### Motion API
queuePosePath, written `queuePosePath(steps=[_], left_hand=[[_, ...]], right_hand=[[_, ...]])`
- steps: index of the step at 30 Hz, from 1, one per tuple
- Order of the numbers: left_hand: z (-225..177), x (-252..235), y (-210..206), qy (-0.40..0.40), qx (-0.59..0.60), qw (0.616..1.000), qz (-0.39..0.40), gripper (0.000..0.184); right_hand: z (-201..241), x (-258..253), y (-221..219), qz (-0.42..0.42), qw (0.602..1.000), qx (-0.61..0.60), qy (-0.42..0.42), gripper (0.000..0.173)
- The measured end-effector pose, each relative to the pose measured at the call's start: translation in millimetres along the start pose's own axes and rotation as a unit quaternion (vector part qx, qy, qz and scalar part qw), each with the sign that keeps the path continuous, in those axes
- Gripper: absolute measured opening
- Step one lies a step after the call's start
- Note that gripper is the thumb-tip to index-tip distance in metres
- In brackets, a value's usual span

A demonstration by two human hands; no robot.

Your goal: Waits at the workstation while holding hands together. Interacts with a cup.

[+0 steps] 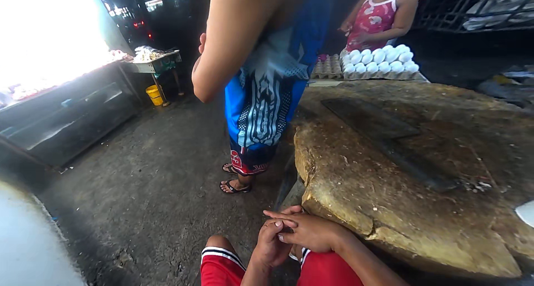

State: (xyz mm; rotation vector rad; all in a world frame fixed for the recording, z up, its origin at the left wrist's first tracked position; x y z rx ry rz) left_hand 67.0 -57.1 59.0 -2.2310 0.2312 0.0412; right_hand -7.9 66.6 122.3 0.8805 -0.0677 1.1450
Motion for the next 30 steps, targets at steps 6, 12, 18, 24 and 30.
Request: queuePosePath(steps=[6, 12, 18, 24, 30], left_hand=[[-33.1, 5.4, -71.2, 0.047, -0.048, 0.982, -0.179, 0.019], [-44.2, 8.2, -83.9, 0.04, -0.093, 0.984, -0.144, 0.022], [-43.1, 7.6, -87.9, 0.054, -0.087, 0.983, -0.155, 0.04], [-28.2, 4.5, -56.2, 0.023, 0.016, 0.999, -0.034, 0.025], [-41.0, 8.6, -85.1, 0.041, -0.088, 0.984, -0.152, 0.031]], right_hand=[[25.5, 18.6, 12.9, 0.019, 0.998, -0.019, -0.05, 0.07], [31.9, 23.0, 14.9, 0.015, 0.999, -0.014, -0.036, 0.069], [32.4, 23.5, 15.4, 0.025, 0.999, -0.006, -0.035, 0.07], [23.4, 17.6, 10.4, 0.018, 1.0, 0.004, -0.018, 0.069], [28.5, 23.8, 12.1, 0.015, 0.999, -0.02, -0.04, 0.068]])
Point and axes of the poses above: each hand's wrist, its own x-axis away from the middle knuckle, its own y-axis out of the back of the hand, z = x × y, the point moved 1 cm from there along -x, towards the middle knuckle, and after that the axes turned 2 degrees about x, right-handed, at the moved point
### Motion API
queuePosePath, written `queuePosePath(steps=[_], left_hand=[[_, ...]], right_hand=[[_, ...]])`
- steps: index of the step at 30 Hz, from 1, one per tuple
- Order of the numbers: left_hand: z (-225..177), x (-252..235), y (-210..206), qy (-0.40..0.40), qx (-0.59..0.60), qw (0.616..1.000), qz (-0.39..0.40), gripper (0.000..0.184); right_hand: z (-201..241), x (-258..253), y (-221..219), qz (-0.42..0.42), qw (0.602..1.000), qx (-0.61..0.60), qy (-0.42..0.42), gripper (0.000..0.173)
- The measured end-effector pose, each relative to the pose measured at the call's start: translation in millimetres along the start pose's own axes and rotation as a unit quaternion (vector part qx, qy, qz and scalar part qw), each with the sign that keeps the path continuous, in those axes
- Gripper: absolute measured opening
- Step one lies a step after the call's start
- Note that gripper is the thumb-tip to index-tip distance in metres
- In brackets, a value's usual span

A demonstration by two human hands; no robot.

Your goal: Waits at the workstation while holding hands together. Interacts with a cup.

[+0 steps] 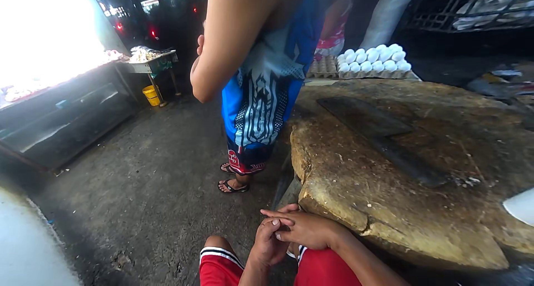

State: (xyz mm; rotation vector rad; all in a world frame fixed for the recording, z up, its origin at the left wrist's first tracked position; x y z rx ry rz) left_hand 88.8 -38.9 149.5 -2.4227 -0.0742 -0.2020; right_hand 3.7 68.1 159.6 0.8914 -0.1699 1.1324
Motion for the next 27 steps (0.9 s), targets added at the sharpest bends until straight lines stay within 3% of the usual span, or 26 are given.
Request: queuePosePath(steps=[7, 13, 16, 17, 19, 21, 22, 26, 27], left_hand=[[0.3, -1.9, -0.9, -0.014, 0.016, 0.999, 0.042, 0.034], [-4.0, -0.4, -1.2, -0.007, -0.007, 0.999, 0.033, 0.05], [1.2, -0.6, 0.0, -0.016, 0.018, 1.0, 0.018, 0.048], [6.7, -4.9, 8.1, -0.029, 0.036, 0.998, 0.052, 0.044], [17.8, -22.3, 37.7, -0.047, 0.057, 0.974, 0.216, 0.031], [6.5, -4.8, 8.4, -0.022, 0.041, 0.998, 0.042, 0.028], [0.6, -0.4, -0.8, -0.008, 0.02, 1.0, 0.0, 0.031], [-5.0, 0.1, -4.9, 0.022, 0.015, 1.0, 0.005, 0.067], [0.0, -2.0, -1.0, 0.025, 0.029, 0.999, -0.005, 0.067]], right_hand=[[-2.3, -1.3, 0.7, 0.003, 1.0, -0.005, 0.005, 0.068], [0.3, -0.4, 0.0, -0.01, 1.0, -0.003, -0.005, 0.068], [-1.4, -2.3, -1.1, -0.01, 1.0, 0.005, -0.001, 0.068], [-4.5, -4.8, -1.8, -0.009, 1.0, 0.01, 0.012, 0.068], [-12.3, -11.9, -3.5, -0.007, 0.999, 0.026, 0.035, 0.069], [-3.2, -3.5, 0.0, 0.0, 1.0, 0.015, 0.012, 0.068], [0.8, -0.2, 1.5, 0.003, 1.0, 0.01, 0.0, 0.067], [5.4, 2.4, 3.2, 0.002, 1.0, 0.01, -0.01, 0.067], [4.4, 0.5, 2.4, 0.003, 1.0, 0.013, -0.009, 0.067]])
Point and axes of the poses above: each hand's wrist, its own x-axis away from the middle knuckle, its own y-axis out of the back of the hand, z = x × y, the point moved 1 cm from there along -x, towards the middle knuckle, and after that the axes turned 2 degrees about x, right-handed, at the moved point
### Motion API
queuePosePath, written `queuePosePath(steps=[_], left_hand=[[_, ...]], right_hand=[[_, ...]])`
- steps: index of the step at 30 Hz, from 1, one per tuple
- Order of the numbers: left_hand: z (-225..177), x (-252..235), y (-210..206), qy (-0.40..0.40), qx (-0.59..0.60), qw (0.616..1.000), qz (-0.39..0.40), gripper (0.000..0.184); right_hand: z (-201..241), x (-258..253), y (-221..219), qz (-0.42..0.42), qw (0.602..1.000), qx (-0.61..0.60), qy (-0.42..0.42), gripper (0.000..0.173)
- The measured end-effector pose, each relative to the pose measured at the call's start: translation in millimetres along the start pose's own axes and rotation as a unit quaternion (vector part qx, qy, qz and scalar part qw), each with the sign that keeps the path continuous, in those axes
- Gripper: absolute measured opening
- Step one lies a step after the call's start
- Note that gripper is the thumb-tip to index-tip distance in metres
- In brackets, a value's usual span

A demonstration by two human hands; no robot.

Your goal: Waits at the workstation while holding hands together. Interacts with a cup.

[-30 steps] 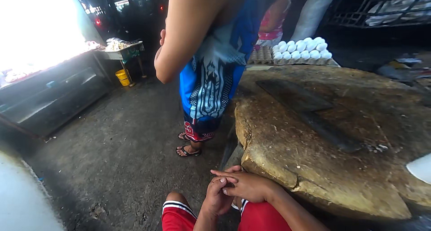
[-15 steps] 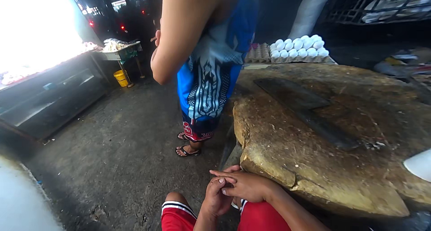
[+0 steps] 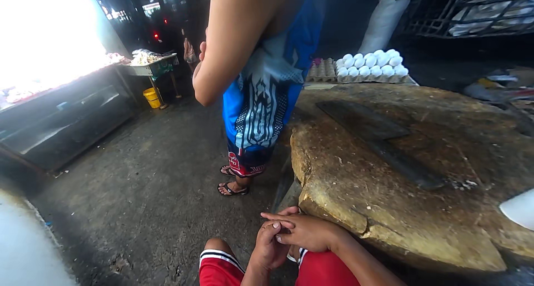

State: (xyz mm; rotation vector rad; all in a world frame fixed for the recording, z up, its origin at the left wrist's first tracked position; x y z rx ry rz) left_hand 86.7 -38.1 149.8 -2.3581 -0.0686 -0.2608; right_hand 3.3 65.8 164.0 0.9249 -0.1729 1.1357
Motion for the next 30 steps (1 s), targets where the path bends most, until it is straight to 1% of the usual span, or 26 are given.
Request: queuePosePath(steps=[1, 2, 3, 4, 5, 6, 7, 8, 9, 10, 11, 12, 13, 15, 19, 22, 30], left_hand=[[9.0, -5.6, 11.2, -0.003, 0.017, 1.0, 0.001, 0.056], [23.1, -15.7, 33.2, -0.017, 0.034, 0.998, 0.041, 0.044], [39.5, -30.3, 64.1, -0.043, 0.039, 0.989, 0.135, 0.036], [48.1, -40.1, 81.7, -0.059, 0.033, 0.978, 0.196, 0.033], [47.3, -40.3, 83.6, -0.055, 0.027, 0.978, 0.199, 0.031], [39.5, -28.9, 66.5, -0.024, 0.029, 0.994, 0.101, 0.028], [26.8, -16.3, 33.1, 0.02, 0.022, 0.997, -0.074, 0.027], [21.6, -13.3, 18.9, 0.041, 0.025, 0.989, -0.141, 0.027], [29.1, -17.0, 35.9, 0.021, 0.052, 0.997, -0.045, 0.026], [45.7, -32.6, 72.9, -0.02, 0.094, 0.982, 0.162, 0.034], [58.8, -44.4, 89.0, -0.045, 0.131, 0.96, 0.244, 0.044], [66.5, -49.9, 94.5, -0.052, 0.163, 0.948, 0.267, 0.052], [70.5, -51.9, 96.8, -0.047, 0.188, 0.942, 0.272, 0.056], [72.0, -51.4, 96.4, -0.045, 0.207, 0.938, 0.274, 0.058], [75.0, -53.0, 99.1, -0.052, 0.216, 0.93, 0.293, 0.054], [74.7, -54.7, 99.9, -0.046, 0.208, 0.935, 0.284, 0.056], [72.6, -53.9, 97.2, -0.026, 0.205, 0.939, 0.276, 0.058]], right_hand=[[-3.2, -3.8, -1.7, 0.001, 1.0, 0.005, 0.007, 0.067], [-9.3, -10.1, -4.4, -0.001, 1.0, 0.012, 0.022, 0.068], [-17.5, -18.4, -8.1, -0.006, 0.999, 0.024, 0.043, 0.069], [-22.7, -23.2, -10.3, -0.009, 0.998, 0.028, 0.053, 0.069], [-23.1, -23.4, -10.5, -0.01, 0.998, 0.026, 0.055, 0.069], [-18.6, -18.8, -8.5, -0.007, 0.999, 0.018, 0.046, 0.069], [-10.1, -10.7, -4.7, -0.001, 1.0, 0.004, 0.028, 0.067], [-5.2, -6.3, -2.2, 0.005, 1.0, -0.001, 0.018, 0.066], [-6.0, -6.8, -1.9, 0.008, 1.0, 0.005, 0.018, 0.065], [-11.5, -11.7, -3.4, 0.008, 0.999, 0.02, 0.024, 0.064], [-17.4, -16.2, -6.0, 0.004, 0.999, 0.026, 0.035, 0.065], [-22.9, -20.1, -8.7, -0.003, 0.999, 0.024, 0.047, 0.066], [-26.8, -22.6, -10.2, -0.007, 0.998, 0.023, 0.054, 0.069], [-27.9, -22.8, -10.1, -0.009, 0.998, 0.02, 0.062, 0.071], [-26.7, -21.7, -10.1, -0.011, 0.998, 0.019, 0.053, 0.07], [-27.4, -22.3, -10.1, -0.018, 0.998, 0.012, 0.051, 0.07], [-25.9, -19.7, -9.8, -0.013, 0.999, -0.003, 0.052, 0.064]])
Point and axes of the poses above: each hand's wrist, its own x-axis away from the middle knuckle, its own y-axis out of the back of the hand, z = x × y, the point moved 1 cm from there along -x, towards the middle knuckle, and after that the axes turned 2 degrees about x, right-handed, at the moved point
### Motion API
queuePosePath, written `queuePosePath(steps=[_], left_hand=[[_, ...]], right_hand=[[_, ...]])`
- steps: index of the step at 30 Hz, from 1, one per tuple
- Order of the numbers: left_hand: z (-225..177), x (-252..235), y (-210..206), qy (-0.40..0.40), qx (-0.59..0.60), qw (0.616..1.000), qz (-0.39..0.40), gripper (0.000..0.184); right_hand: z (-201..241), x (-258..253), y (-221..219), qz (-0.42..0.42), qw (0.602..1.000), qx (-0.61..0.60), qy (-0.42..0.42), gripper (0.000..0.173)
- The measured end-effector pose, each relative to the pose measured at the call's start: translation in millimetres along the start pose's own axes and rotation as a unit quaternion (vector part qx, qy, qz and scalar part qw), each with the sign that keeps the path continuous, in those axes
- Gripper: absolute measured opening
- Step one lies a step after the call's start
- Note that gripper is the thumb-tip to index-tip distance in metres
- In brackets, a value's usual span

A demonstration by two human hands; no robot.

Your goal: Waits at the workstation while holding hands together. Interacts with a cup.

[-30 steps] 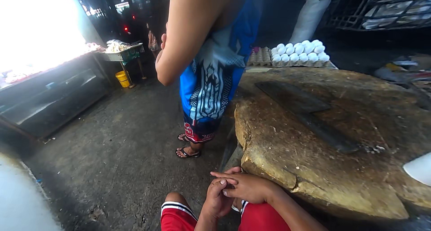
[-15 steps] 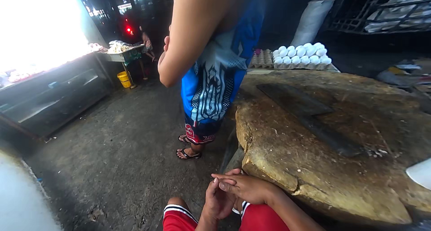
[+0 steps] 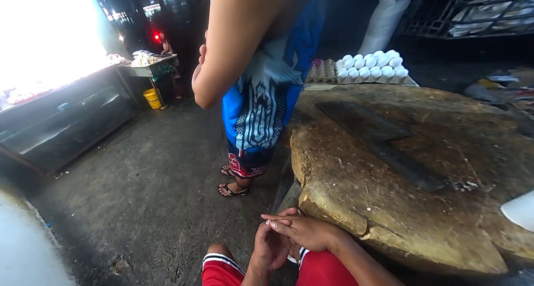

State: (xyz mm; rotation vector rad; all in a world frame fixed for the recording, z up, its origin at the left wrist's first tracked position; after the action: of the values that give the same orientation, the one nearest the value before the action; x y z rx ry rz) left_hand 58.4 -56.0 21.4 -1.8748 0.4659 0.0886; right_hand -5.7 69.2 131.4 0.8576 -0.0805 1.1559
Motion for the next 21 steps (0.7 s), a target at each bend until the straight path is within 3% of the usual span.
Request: queuePosePath(steps=[12, 17, 21], left_hand=[[-1.5, 0.2, -3.0, -0.005, 0.009, 1.0, -0.005, 0.054], [0.8, 0.8, -0.6, -0.006, -0.004, 1.0, -0.02, 0.061], [-1.5, 0.6, -8.5, -0.014, 0.0, 1.0, -0.016, 0.054]], right_hand=[[7.1, 1.9, 3.4, 0.015, 1.0, 0.004, -0.001, 0.059], [-1.7, -0.9, -1.0, 0.003, 1.0, -0.007, -0.003, 0.064], [7.3, 3.5, 2.0, 0.011, 1.0, -0.016, 0.002, 0.061]])
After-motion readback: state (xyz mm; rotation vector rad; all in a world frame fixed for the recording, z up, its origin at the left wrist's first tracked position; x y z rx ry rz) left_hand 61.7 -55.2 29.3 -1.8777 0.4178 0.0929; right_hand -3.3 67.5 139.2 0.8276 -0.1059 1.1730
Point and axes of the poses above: each hand's wrist, its own x-axis away from the middle knuckle, its own y-axis out of the back of the hand, z = x × y, the point moved 1 cm from there along -x, towards the middle knuckle, and after that the axes turned 2 degrees about x, right-handed, at the moved point
